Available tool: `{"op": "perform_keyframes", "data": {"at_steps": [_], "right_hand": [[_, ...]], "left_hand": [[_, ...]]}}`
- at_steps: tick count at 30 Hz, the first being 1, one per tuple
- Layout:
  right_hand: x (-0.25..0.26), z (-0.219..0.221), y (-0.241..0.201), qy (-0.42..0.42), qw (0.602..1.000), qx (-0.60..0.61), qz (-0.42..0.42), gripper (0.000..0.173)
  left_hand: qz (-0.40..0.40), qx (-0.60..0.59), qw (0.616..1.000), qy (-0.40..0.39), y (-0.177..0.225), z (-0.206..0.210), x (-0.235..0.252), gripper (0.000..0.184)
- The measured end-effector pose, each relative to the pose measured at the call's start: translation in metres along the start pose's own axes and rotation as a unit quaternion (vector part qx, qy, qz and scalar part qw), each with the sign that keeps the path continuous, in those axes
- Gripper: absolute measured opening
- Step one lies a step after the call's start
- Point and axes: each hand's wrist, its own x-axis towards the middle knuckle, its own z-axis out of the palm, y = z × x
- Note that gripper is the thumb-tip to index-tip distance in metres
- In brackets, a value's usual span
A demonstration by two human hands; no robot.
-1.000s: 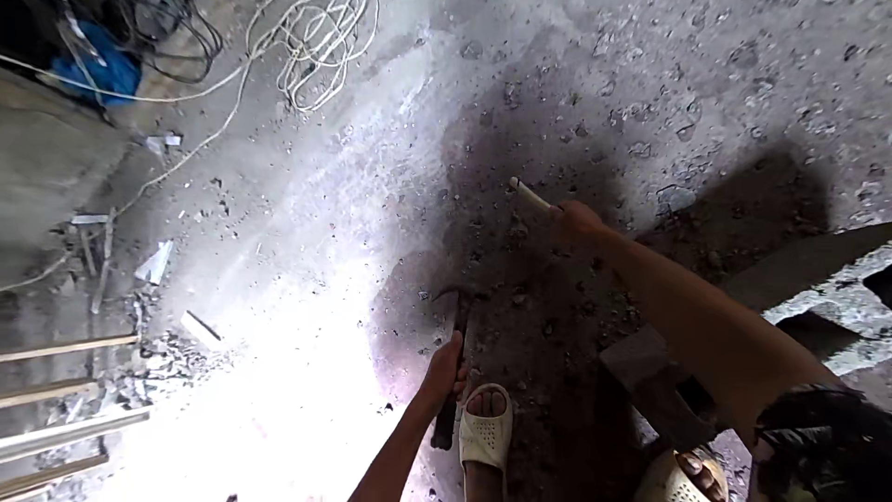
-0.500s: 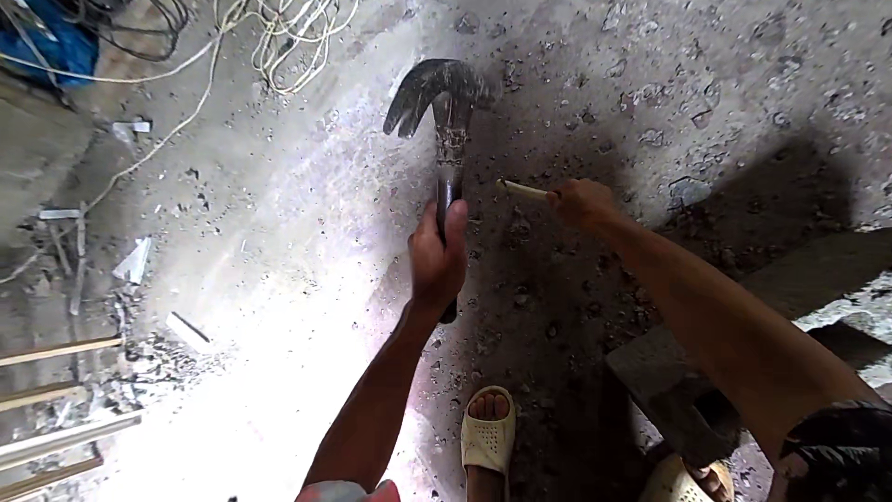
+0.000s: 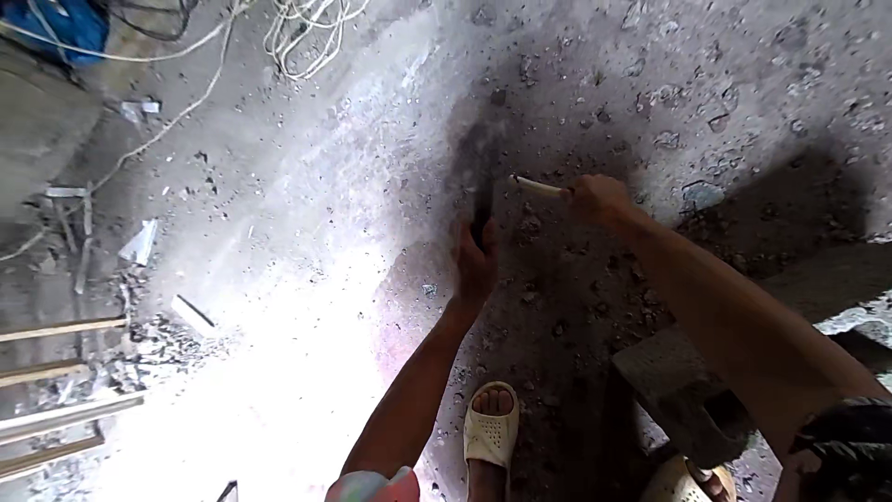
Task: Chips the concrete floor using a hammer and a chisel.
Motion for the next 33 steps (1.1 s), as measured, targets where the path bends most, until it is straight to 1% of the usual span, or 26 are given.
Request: {"op": "perform_keyframes", "data": {"at_steps": [1,2,3,4,5,7,9,10,12,13,14,15,17,19,20,21,22,23,24,25,27,29,30,31,32,33], "right_hand": [[0.0,0.0,0.0,0.001,1.0,0.0,-0.002,0.046],[-0.001,0.001,-0.002,0.002,1.0,-0.003,-0.005,0.046],[-0.001,0.0,-0.004,0.004,1.0,-0.004,-0.008,0.046],[0.001,-0.002,-0.003,0.003,1.0,-0.008,-0.014,0.045],[0.002,-0.004,-0.002,0.0,1.0,-0.012,-0.015,0.046],[0.005,-0.002,-0.001,-0.002,1.0,-0.021,-0.01,0.046],[0.004,-0.006,-0.003,-0.005,1.0,-0.027,-0.004,0.048],[0.005,-0.007,-0.003,-0.008,1.0,-0.03,-0.003,0.048],[0.005,-0.004,-0.006,-0.005,1.0,-0.027,-0.009,0.048],[0.006,-0.002,-0.006,0.0,0.999,-0.028,-0.015,0.047],[0.009,-0.003,-0.004,0.005,0.999,-0.031,-0.021,0.046],[0.01,-0.003,-0.001,0.006,0.999,-0.032,-0.025,0.046],[0.009,-0.002,0.003,0.004,0.999,-0.032,-0.027,0.046],[0.006,-0.004,0.005,-0.003,0.999,-0.032,-0.021,0.046],[0.006,-0.005,0.004,-0.006,0.999,-0.033,-0.017,0.047],[0.006,-0.006,0.004,-0.006,0.999,-0.034,-0.015,0.047],[0.005,-0.005,0.002,-0.004,0.999,-0.036,-0.015,0.048],[0.004,-0.005,-0.001,0.002,0.999,-0.037,-0.016,0.048],[0.005,-0.006,-0.003,0.006,0.999,-0.037,-0.017,0.048],[0.005,-0.007,-0.004,0.006,0.999,-0.04,-0.018,0.047],[0.005,-0.007,-0.005,0.002,0.999,-0.048,-0.009,0.048],[0.006,-0.006,-0.003,-0.003,0.998,-0.055,-0.003,0.049],[0.007,-0.007,-0.002,-0.003,0.998,-0.057,-0.004,0.048],[0.007,-0.008,-0.002,-0.002,0.998,-0.057,-0.007,0.048],[0.006,-0.006,-0.003,0.0,0.998,-0.055,-0.013,0.047],[0.005,-0.005,-0.004,0.004,0.998,-0.053,-0.021,0.046]], "left_hand": [[-0.019,0.031,0.999,-0.039,-0.009,0.008,0.012,0.056],[-0.055,0.05,0.994,-0.083,-0.013,0.011,0.029,0.059],[-0.076,0.058,0.989,-0.113,-0.011,0.005,0.039,0.061],[-0.069,0.049,0.99,-0.116,-0.005,-0.005,0.038,0.063],[-0.036,0.037,0.994,-0.095,0.0,-0.017,0.024,0.064],[0.023,-0.019,0.999,-0.015,0.015,-0.032,-0.005,0.058],[0.038,-0.045,0.997,0.053,0.015,-0.016,-0.015,0.053],[0.027,-0.022,0.998,0.044,0.004,-0.002,-0.01,0.053],[-0.052,0.058,0.995,-0.057,-0.013,0.016,0.023,0.057],[-0.08,0.078,0.989,-0.097,-0.013,0.016,0.039,0.058],[-0.085,0.057,0.989,-0.11,-0.009,0.011,0.045,0.058],[-0.073,0.017,0.992,-0.1,-0.004,0.003,0.036,0.058],[-0.026,-0.062,0.997,-0.039,0.005,-0.01,-0.001,0.059],[-0.006,-0.11,0.993,0.034,0.005,0.0,-0.013,0.056],[-0.008,-0.093,0.995,0.045,-0.003,0.012,-0.008,0.057],[-0.023,-0.061,0.998,0.018,-0.013,0.021,0.003,0.06],[-0.054,-0.031,0.998,-0.027,-0.02,0.025,0.02,0.06],[-0.084,-0.016,0.994,-0.069,-0.018,0.022,0.035,0.06],[-0.099,-0.019,0.991,-0.085,-0.009,0.01,0.044,0.059],[-0.089,-0.035,0.993,-0.072,0.001,-0.003,0.042,0.059],[-0.018,-0.076,0.997,0.0,0.012,-0.025,0.012,0.06],[0.034,-0.102,0.991,0.078,0.013,-0.02,-0.008,0.054],[0.033,-0.092,0.991,0.09,0.006,-0.006,-0.008,0.05],[0.01,-0.064,0.996,0.069,-0.004,0.009,0.0,0.05],[-0.035,-0.03,0.999,0.012,-0.012,0.018,0.013,0.052],[-0.087,-0.01,0.995,-0.056,-0.013,0.018,0.028,0.056]]}}
